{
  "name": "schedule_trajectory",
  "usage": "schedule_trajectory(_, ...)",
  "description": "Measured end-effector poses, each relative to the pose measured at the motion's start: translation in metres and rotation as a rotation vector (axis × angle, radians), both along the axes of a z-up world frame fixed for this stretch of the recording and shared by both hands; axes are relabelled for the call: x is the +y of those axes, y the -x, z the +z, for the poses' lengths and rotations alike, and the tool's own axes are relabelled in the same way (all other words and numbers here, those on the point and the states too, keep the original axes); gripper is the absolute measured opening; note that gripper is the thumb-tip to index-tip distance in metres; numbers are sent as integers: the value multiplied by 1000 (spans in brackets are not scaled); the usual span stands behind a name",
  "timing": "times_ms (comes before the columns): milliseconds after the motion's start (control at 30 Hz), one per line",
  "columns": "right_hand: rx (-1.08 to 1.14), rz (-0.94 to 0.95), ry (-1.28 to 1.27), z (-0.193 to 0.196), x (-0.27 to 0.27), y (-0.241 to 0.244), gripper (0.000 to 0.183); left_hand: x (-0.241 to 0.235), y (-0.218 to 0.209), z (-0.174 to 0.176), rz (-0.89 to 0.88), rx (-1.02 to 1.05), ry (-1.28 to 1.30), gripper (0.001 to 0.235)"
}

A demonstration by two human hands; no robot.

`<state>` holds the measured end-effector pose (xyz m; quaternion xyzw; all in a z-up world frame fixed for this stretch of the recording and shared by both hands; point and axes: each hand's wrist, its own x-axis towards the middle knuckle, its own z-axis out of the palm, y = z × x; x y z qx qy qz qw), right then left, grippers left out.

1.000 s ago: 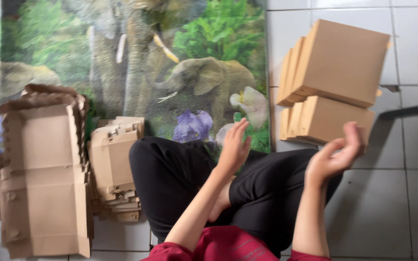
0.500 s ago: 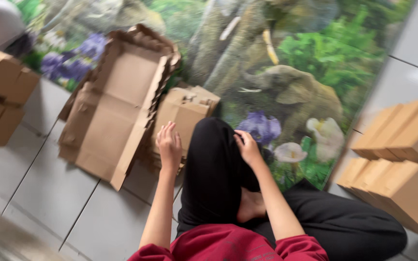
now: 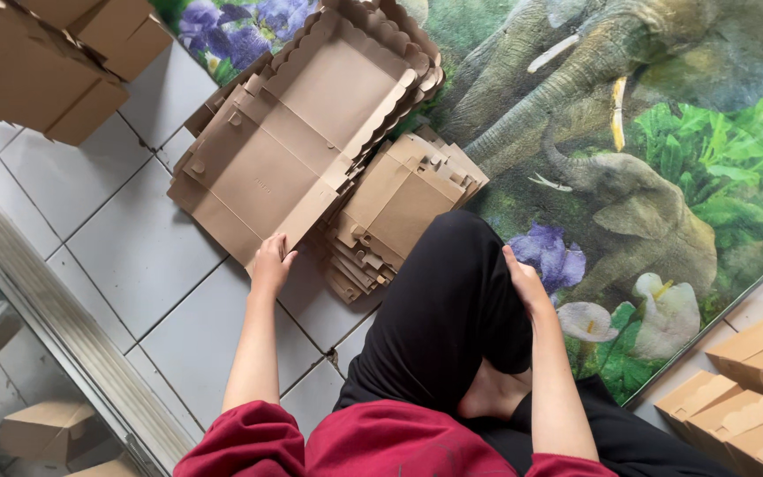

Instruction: The person sits on the floor and assembles flat cardboard pieces into small boxes by hand. They fold the flaps, tuck the tabs into slots, and secure the sides to form the box structure, then place the finished boxes in a stack.

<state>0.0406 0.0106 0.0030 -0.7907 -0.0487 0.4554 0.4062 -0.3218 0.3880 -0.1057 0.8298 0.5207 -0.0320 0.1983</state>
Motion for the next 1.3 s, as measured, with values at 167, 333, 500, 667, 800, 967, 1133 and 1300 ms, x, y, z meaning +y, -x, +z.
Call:
schedule_trajectory(167,3,-66,1,-40,-6,-4,65,2,6,29,-46,-140,18,51)
schedule_trajectory(333,-4,-123,-9,-35,-3,-1,62,19,20,20,-46,-218,96,48)
schedule_trajectory(500,8,-163,-5,-13,7,5,59,17,26,39,-39,-299,165,30)
schedule_trajectory(667,11,-176,-2,-36,0,0,59,18,23,40,-37,-282,148,25)
schedule_trajectory(800,26,-188,0,-37,1,-1,60,5,2,100,-65,-143,-31,22)
schedule_trajectory(967,20,-200,-12,-39,1,-2,58,23,-4,76,83,-33,-65,16)
schedule_trajectory(1133,13,-204,-2,-26,6,3,58,51,-8,69,308,-161,-75,10)
schedule_trajectory(1300,-34,-144,7,-30,5,4,55,52,-33,165,185,-180,-109,2)
